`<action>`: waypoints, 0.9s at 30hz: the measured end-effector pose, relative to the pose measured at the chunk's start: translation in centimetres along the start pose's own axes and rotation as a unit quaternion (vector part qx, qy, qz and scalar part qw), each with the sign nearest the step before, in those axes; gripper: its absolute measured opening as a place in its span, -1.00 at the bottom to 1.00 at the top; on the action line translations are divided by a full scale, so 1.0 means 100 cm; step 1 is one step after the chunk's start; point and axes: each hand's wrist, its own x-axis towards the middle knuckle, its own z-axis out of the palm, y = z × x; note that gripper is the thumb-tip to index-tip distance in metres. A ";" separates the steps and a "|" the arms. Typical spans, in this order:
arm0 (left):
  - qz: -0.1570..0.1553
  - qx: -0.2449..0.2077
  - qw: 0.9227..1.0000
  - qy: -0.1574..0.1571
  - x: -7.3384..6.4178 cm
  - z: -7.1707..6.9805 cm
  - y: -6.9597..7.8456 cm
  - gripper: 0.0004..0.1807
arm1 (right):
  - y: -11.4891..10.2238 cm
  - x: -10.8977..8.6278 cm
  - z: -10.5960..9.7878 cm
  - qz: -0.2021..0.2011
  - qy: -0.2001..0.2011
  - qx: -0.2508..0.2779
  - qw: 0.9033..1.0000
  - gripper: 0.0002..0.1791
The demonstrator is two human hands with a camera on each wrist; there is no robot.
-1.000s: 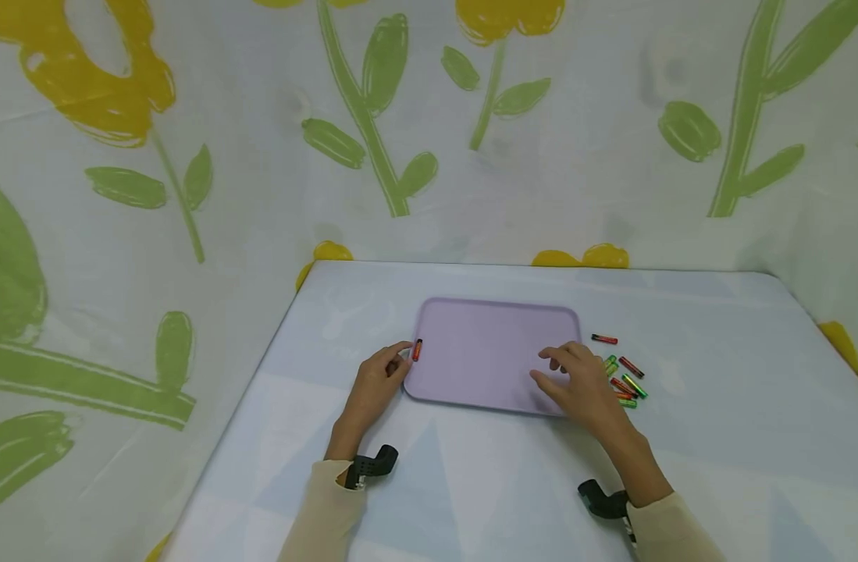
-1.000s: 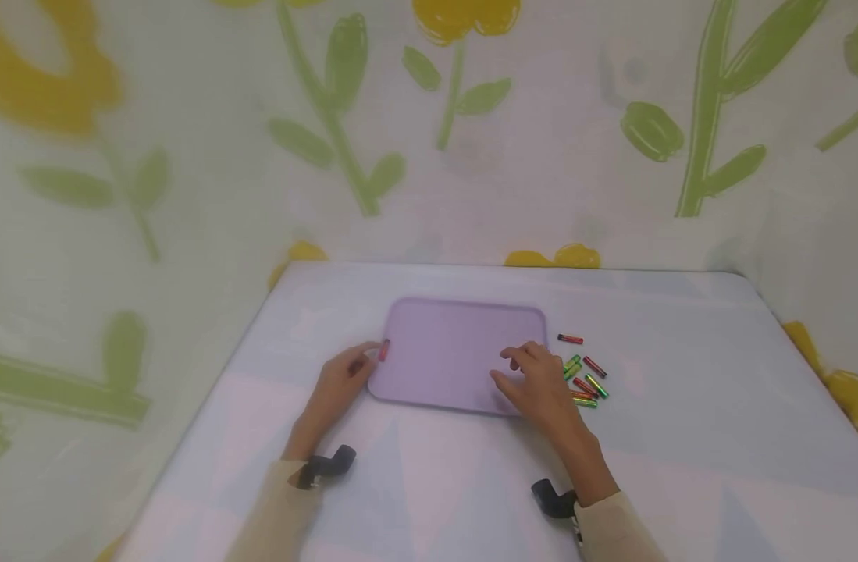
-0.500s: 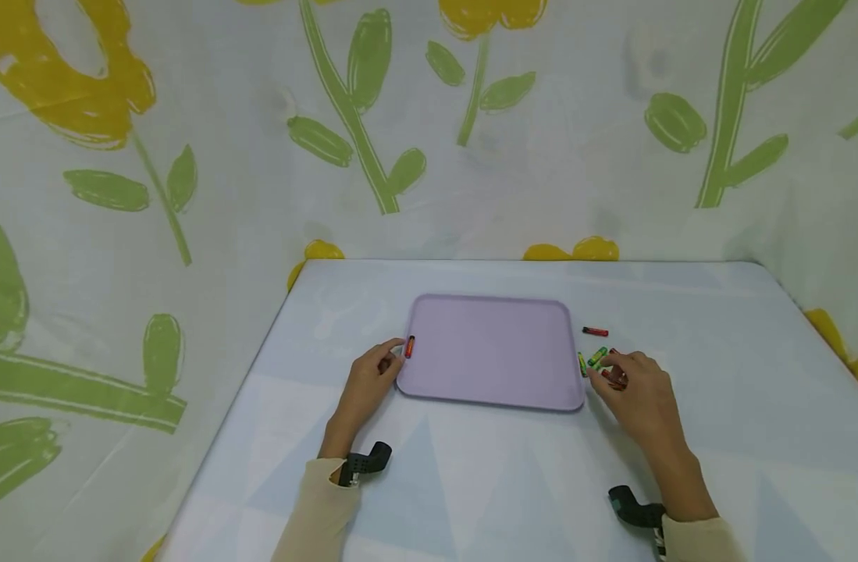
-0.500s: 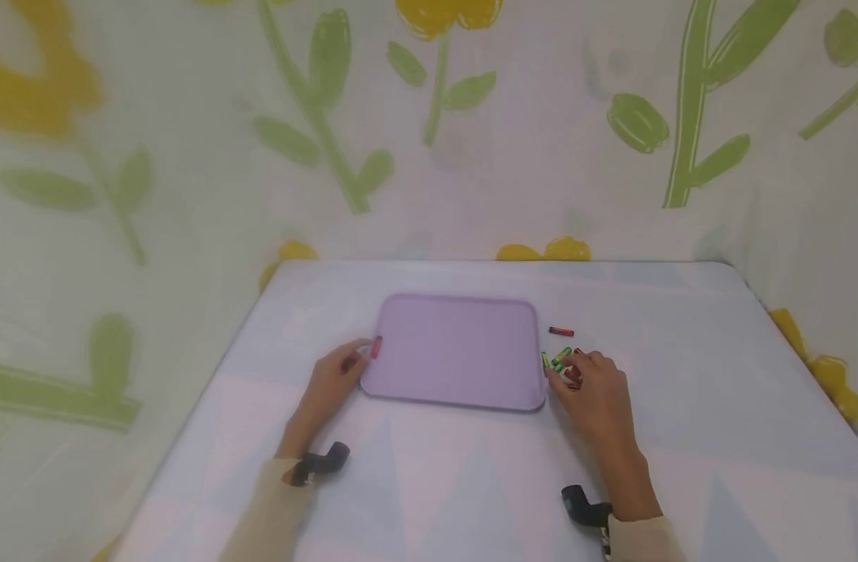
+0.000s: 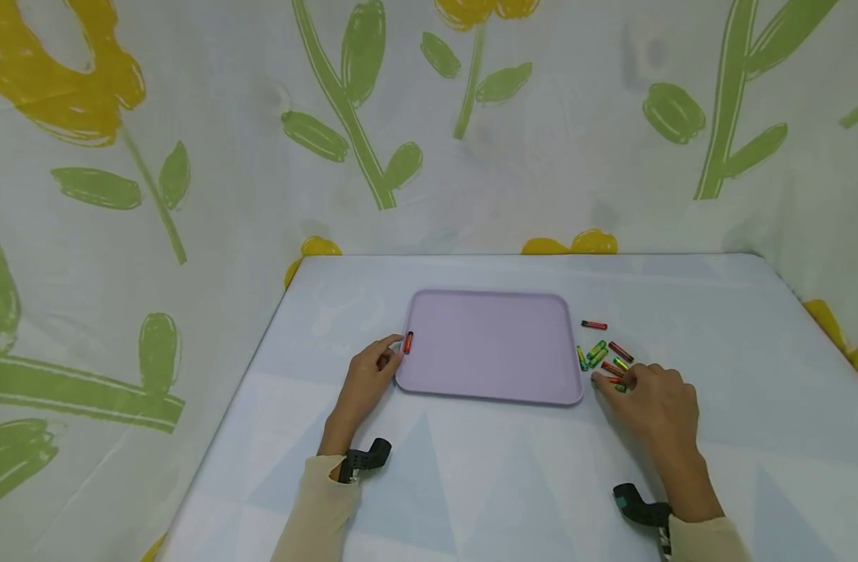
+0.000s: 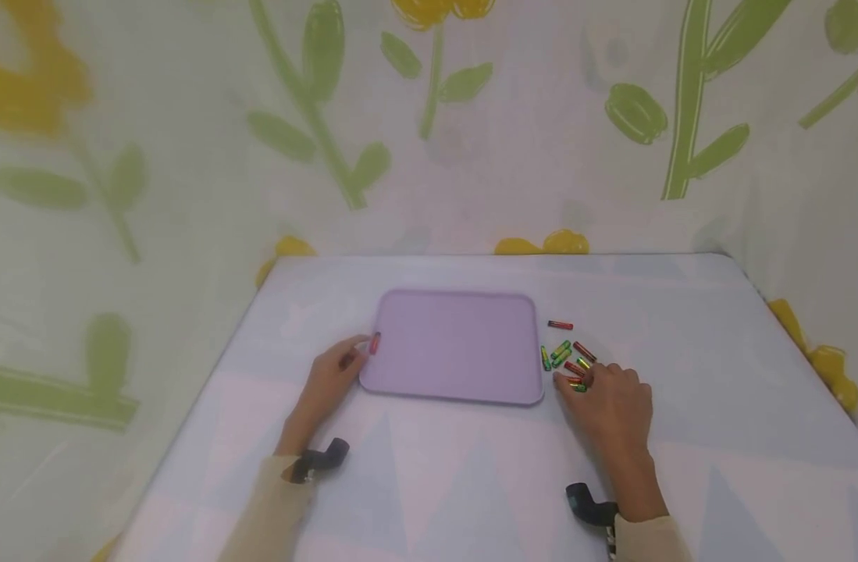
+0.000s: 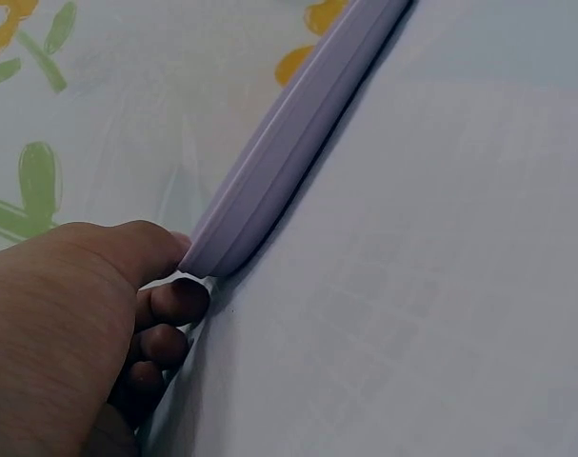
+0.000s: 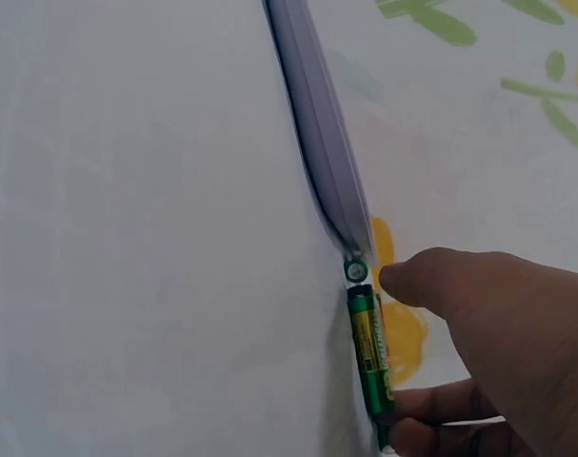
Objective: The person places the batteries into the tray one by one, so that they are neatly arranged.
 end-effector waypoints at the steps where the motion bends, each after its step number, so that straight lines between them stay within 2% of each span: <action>1: 0.001 -0.001 1.000 0.000 0.000 0.000 0.000 -0.65 | 0.000 0.000 0.001 0.003 -0.004 -0.001 1.000 -0.39; 12: 0.005 -0.002 1.000 0.004 0.002 0.000 0.000 -0.65 | -0.002 0.002 0.008 0.018 0.013 -0.011 1.000 -0.28; 20: 0.004 -0.002 1.000 0.003 0.002 0.000 0.002 -0.66 | -0.007 0.002 0.013 0.028 0.015 -0.015 0.999 -0.33; 27: 0.005 -0.006 1.000 -0.003 0.003 -0.002 0.003 -0.66 | -0.007 0.004 0.015 0.019 0.038 -0.015 0.999 -0.31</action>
